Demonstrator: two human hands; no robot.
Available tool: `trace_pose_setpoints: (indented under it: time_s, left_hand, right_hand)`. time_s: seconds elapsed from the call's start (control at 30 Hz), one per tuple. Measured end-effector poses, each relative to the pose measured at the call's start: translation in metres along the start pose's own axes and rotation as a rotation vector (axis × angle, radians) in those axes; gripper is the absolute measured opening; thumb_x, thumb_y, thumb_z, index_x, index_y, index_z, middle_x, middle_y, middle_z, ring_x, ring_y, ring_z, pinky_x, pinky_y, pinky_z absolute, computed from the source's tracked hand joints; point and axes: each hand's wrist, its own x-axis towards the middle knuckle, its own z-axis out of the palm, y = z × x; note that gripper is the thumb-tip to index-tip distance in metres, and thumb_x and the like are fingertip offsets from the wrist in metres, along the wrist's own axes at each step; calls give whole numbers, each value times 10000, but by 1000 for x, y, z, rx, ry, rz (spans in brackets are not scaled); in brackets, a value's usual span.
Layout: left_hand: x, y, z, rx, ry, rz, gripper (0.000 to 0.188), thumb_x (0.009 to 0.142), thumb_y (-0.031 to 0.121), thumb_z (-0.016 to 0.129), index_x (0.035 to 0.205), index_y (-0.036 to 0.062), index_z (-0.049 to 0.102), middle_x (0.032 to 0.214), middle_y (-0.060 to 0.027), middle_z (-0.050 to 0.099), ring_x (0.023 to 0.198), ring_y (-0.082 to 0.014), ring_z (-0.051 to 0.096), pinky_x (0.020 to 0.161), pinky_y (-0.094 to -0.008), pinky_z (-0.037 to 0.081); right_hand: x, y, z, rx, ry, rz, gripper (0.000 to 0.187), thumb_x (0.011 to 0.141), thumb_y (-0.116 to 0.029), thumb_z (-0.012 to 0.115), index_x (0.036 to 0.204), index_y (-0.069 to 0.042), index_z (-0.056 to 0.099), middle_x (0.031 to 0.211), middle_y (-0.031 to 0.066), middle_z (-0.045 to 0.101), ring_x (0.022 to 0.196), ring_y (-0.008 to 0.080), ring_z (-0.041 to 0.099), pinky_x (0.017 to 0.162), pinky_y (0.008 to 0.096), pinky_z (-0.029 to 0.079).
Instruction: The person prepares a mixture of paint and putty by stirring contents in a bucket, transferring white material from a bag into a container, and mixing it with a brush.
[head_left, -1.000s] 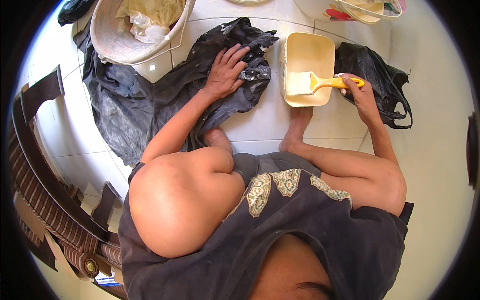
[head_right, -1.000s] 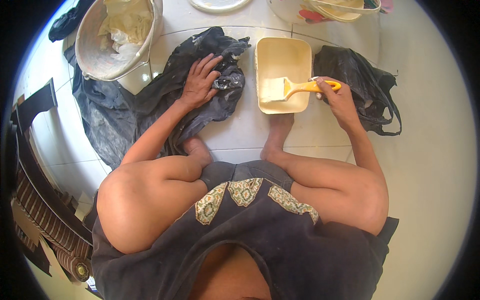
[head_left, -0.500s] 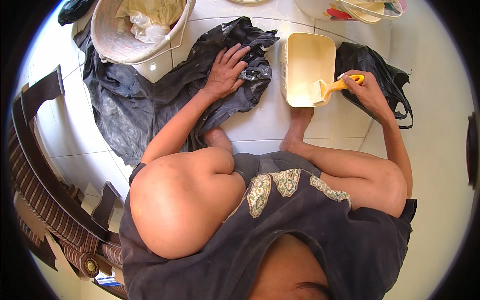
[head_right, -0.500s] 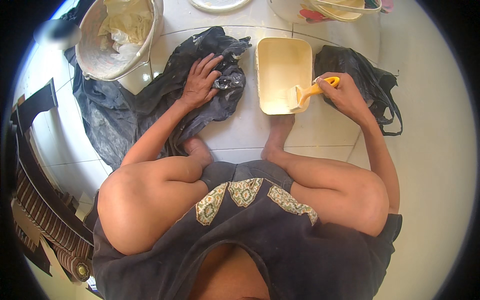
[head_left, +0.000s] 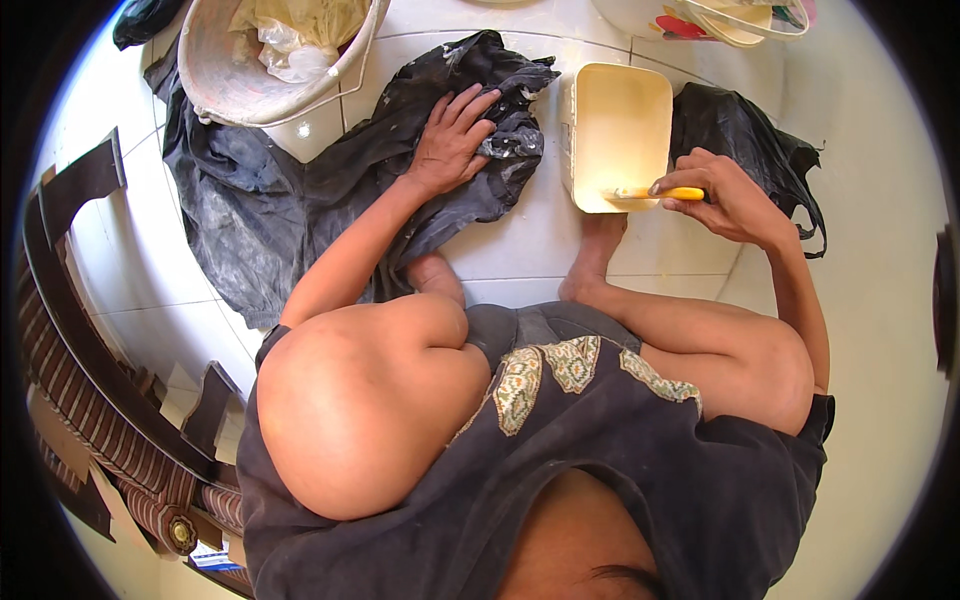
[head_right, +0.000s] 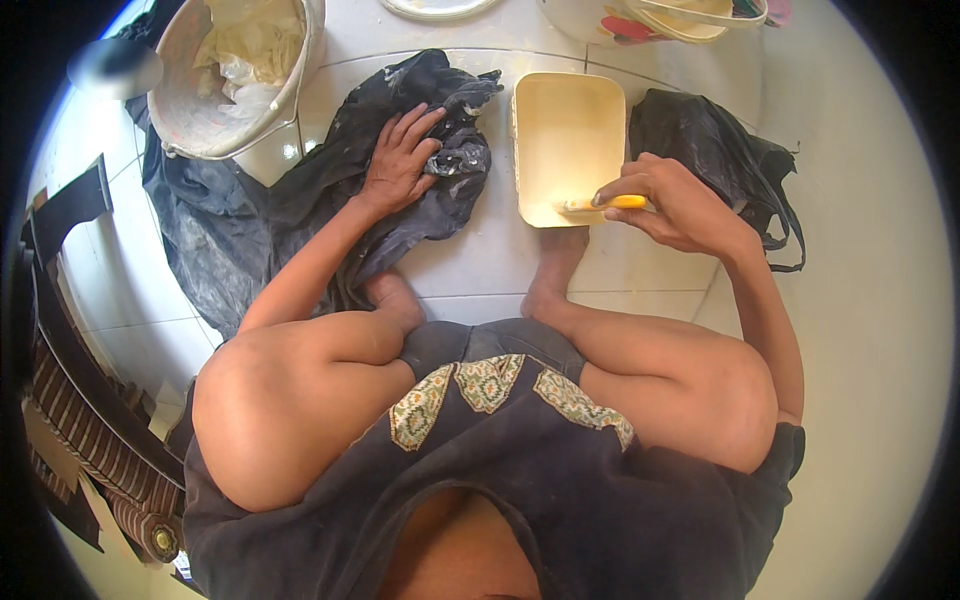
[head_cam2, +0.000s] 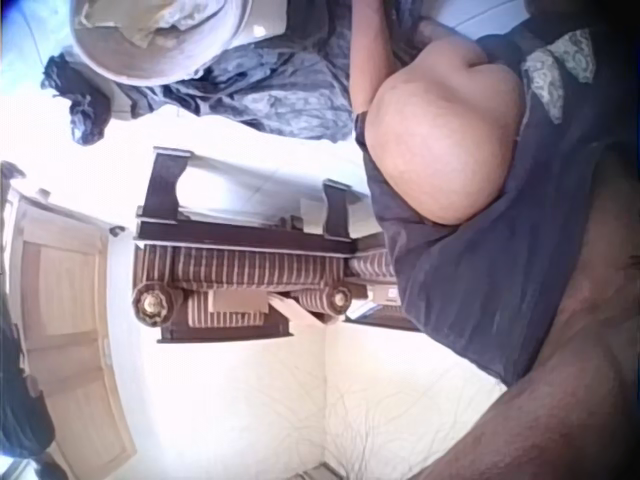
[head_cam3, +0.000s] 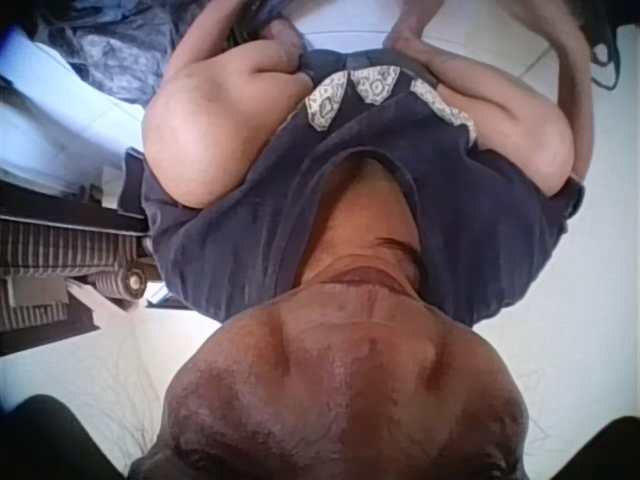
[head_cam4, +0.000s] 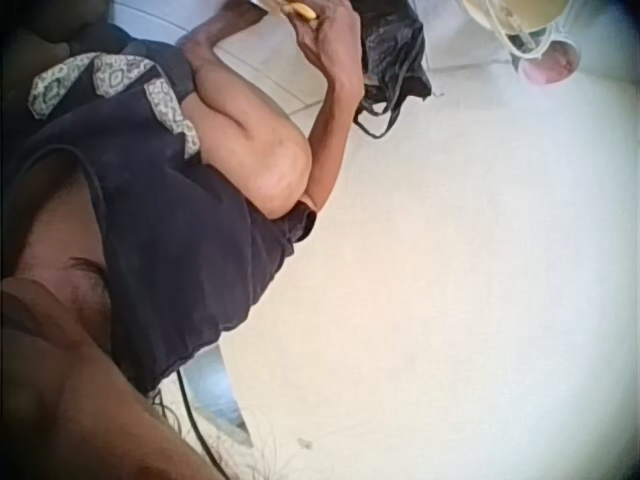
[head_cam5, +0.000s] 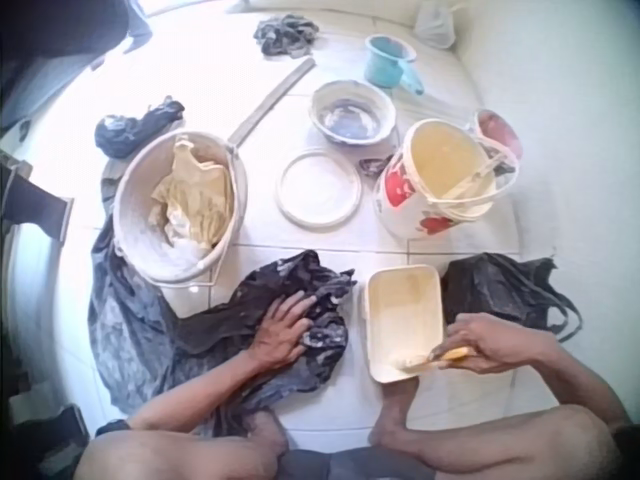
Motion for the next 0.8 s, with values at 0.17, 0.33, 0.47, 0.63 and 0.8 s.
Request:
trace_pose_setpoints:
  time_s: [0.17, 0.33, 0.47, 0.63, 0.8]
  left_hand:
    - [1, 1, 0, 4, -5, -1, 383, 715, 210, 751, 1040, 99, 580, 1499, -64, 380, 1424, -294, 293, 1148, -511, 262]
    - [0, -1, -1, -18, 18, 13, 419, 680, 159, 756, 1048, 92, 567, 1505, -77, 370, 1431, -308, 286, 1143, -524, 268]
    - [1, -1, 0, -13, 7, 10, 397, 704, 194, 755, 1045, 100, 575, 1507, -67, 373, 1426, -298, 292, 1144, -520, 266]
    - [0, -1, 0, -20, 18, 12, 402, 698, 180, 751, 1044, 87, 570, 1502, -75, 377, 1425, -309, 295, 1144, -518, 269]
    - [-1, -1, 2, -24, 32, 13, 391, 710, 194, 751, 1041, 91, 571, 1499, -74, 381, 1424, -309, 298, 1144, -519, 266]
  right_hand:
    - [21, -2, -1, 21, -68, -134, 208, 873, -161, 690, 1041, -43, 720, 900, 133, 685, 838, 299, 596, 775, 396, 462]
    - [30, 10, -2, 203, 8, -61, 211, 876, -181, 699, 1031, -39, 721, 895, 140, 698, 793, 316, 612, 737, 391, 483]
    - [18, 25, -5, 130, 26, -69, 198, 878, -166, 696, 1028, -39, 723, 931, 134, 705, 809, 313, 614, 772, 393, 484]
    - [16, 13, -11, 8, -78, -51, 191, 867, -144, 691, 1028, -48, 725, 919, 135, 692, 861, 301, 601, 810, 409, 469]
    - [30, 7, 2, 66, -52, -129, 195, 876, -159, 680, 1035, -54, 723, 887, 143, 666, 884, 309, 577, 802, 425, 462]
